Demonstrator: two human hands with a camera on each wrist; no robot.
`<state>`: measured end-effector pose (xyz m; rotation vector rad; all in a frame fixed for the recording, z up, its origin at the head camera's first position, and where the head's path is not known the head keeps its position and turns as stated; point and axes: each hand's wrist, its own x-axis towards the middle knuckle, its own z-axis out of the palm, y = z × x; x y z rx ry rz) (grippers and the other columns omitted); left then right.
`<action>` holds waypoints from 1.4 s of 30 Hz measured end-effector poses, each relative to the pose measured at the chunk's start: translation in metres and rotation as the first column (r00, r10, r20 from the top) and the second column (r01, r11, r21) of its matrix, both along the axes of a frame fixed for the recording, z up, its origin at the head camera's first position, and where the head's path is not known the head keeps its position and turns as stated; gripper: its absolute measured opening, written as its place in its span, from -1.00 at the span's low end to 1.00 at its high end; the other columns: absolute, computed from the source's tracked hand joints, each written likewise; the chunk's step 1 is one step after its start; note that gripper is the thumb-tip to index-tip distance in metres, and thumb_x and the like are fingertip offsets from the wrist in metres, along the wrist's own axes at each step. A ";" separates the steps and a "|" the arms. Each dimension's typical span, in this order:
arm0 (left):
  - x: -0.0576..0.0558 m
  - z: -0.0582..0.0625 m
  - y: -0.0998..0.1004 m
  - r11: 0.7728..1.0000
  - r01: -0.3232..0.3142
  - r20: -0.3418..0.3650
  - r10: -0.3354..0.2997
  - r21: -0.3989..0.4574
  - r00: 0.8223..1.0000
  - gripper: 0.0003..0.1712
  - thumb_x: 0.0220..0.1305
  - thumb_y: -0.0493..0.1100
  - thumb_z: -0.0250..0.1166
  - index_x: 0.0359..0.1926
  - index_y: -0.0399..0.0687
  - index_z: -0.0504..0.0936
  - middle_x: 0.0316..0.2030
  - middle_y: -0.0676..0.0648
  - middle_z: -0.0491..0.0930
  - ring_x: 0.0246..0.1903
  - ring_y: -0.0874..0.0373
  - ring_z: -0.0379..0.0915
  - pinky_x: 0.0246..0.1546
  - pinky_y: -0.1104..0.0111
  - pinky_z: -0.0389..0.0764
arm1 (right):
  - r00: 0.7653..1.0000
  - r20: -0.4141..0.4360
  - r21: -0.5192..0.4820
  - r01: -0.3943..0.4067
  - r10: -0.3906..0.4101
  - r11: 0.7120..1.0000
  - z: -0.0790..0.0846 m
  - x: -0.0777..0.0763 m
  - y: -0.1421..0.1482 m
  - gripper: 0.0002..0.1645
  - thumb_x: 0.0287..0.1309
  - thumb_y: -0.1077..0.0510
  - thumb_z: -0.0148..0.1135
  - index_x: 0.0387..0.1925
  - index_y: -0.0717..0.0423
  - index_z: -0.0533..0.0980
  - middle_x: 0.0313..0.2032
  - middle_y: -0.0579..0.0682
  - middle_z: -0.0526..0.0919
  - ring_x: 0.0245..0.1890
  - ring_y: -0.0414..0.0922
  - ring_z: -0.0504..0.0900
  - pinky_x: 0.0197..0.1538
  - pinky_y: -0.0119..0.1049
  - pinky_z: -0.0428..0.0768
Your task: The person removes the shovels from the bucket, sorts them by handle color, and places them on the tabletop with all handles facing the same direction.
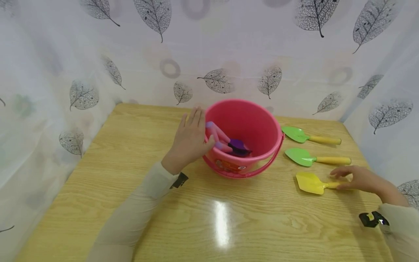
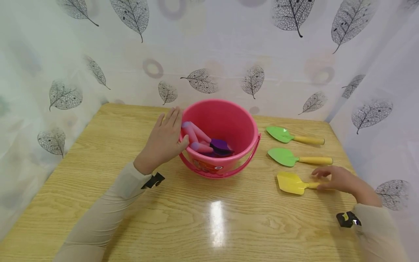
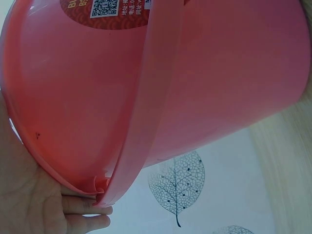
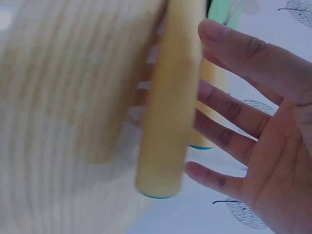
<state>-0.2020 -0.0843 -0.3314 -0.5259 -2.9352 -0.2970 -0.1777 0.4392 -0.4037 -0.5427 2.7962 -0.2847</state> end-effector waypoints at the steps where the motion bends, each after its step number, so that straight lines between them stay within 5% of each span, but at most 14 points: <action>1: 0.000 0.000 0.000 1.000 0.000 0.001 0.000 0.003 1.000 -0.11 0.25 0.13 -0.10 0.44 -0.33 -0.09 0.46 -0.24 -0.08 0.48 -0.09 -0.27 0.46 0.02 -0.18 | 1.000 0.008 -0.004 0.006 -0.006 1.000 0.003 0.000 -0.001 -0.46 -0.16 0.02 0.46 -0.12 0.24 0.58 -0.27 0.06 0.70 -0.27 -0.15 0.63 -0.22 -0.08 0.59; 5: 0.001 0.000 0.000 1.000 0.002 0.001 -0.002 0.007 1.000 -0.11 0.26 0.12 -0.10 0.43 -0.33 -0.09 0.46 -0.25 -0.08 0.48 -0.09 -0.27 0.46 0.02 -0.18 | 0.999 0.007 -0.001 0.036 -0.036 0.999 0.021 -0.002 -0.008 -0.45 -0.05 0.03 0.39 -0.06 0.31 0.54 -0.21 0.20 0.67 -0.20 0.19 0.60 -0.21 0.13 0.56; 13: 0.001 -0.001 0.000 1.000 0.008 -0.008 -0.008 0.012 1.000 -0.11 0.26 0.13 -0.12 0.43 -0.33 -0.09 0.46 -0.25 -0.07 0.48 -0.10 -0.26 0.46 0.01 -0.17 | 0.992 -0.111 0.145 0.069 -0.053 0.987 0.071 -0.008 -0.038 -0.39 0.18 -0.07 0.19 0.06 0.35 0.44 -0.13 0.40 0.59 -0.19 0.30 0.58 -0.25 0.13 0.52; 18: 0.001 0.000 0.000 1.000 0.011 -0.003 -0.011 0.006 1.000 -0.11 0.26 0.13 -0.11 0.43 -0.33 -0.09 0.46 -0.26 -0.06 0.48 -0.10 -0.26 0.46 0.01 -0.16 | 0.977 -0.207 0.209 0.084 -0.040 0.974 0.103 -0.013 -0.065 -0.24 0.22 -0.12 0.12 0.23 0.37 0.27 0.09 0.54 0.38 -0.07 0.42 0.48 -0.13 0.26 0.46; 26: 0.001 0.001 0.000 1.000 0.015 -0.011 -0.015 0.013 1.000 -0.12 0.26 0.12 -0.10 0.43 -0.34 -0.06 0.45 -0.27 -0.05 0.47 -0.10 -0.24 0.45 0.01 -0.13 | 0.941 -0.326 0.085 0.123 -0.089 0.989 0.138 -0.016 -0.129 -0.20 0.33 -0.19 -0.09 0.42 0.14 0.05 0.27 0.44 0.22 0.12 0.43 0.31 0.09 0.36 0.27; 32: 0.000 0.002 -0.002 1.000 0.017 -0.001 -0.017 0.022 1.000 -0.12 0.26 0.11 -0.09 0.43 -0.34 -0.09 0.45 -0.27 -0.07 0.48 -0.11 -0.25 0.46 0.00 -0.14 | 0.894 -0.436 -0.113 0.059 -0.103 0.992 0.136 -0.020 -0.179 -0.25 0.34 -0.14 -0.07 0.41 0.13 0.09 0.32 0.33 0.23 0.30 0.33 0.20 0.26 0.28 0.18; 36: -0.003 0.002 -0.002 0.999 0.024 -0.003 -0.024 0.021 1.000 -0.12 0.26 0.10 -0.10 0.43 -0.34 -0.09 0.45 -0.27 -0.07 0.48 -0.10 -0.25 0.46 0.01 -0.14 | 0.872 -0.482 -0.153 0.018 -0.090 0.988 0.123 -0.026 -0.206 -0.27 0.33 -0.06 -0.02 0.38 0.24 0.13 0.34 0.31 0.23 0.33 0.28 0.20 0.32 0.21 0.18; 42: -0.006 0.000 -0.004 1.000 0.027 -0.004 -0.027 0.012 1.000 -0.12 0.26 0.11 -0.10 0.43 -0.34 -0.09 0.46 -0.27 -0.07 0.48 -0.11 -0.26 0.45 -0.01 -0.13 | 0.915 -0.389 -0.144 0.053 -0.106 0.988 0.107 -0.035 -0.230 -0.21 0.37 -0.09 -0.14 0.44 0.24 -0.05 0.45 0.24 -0.03 0.46 0.19 -0.10 0.41 0.24 -0.07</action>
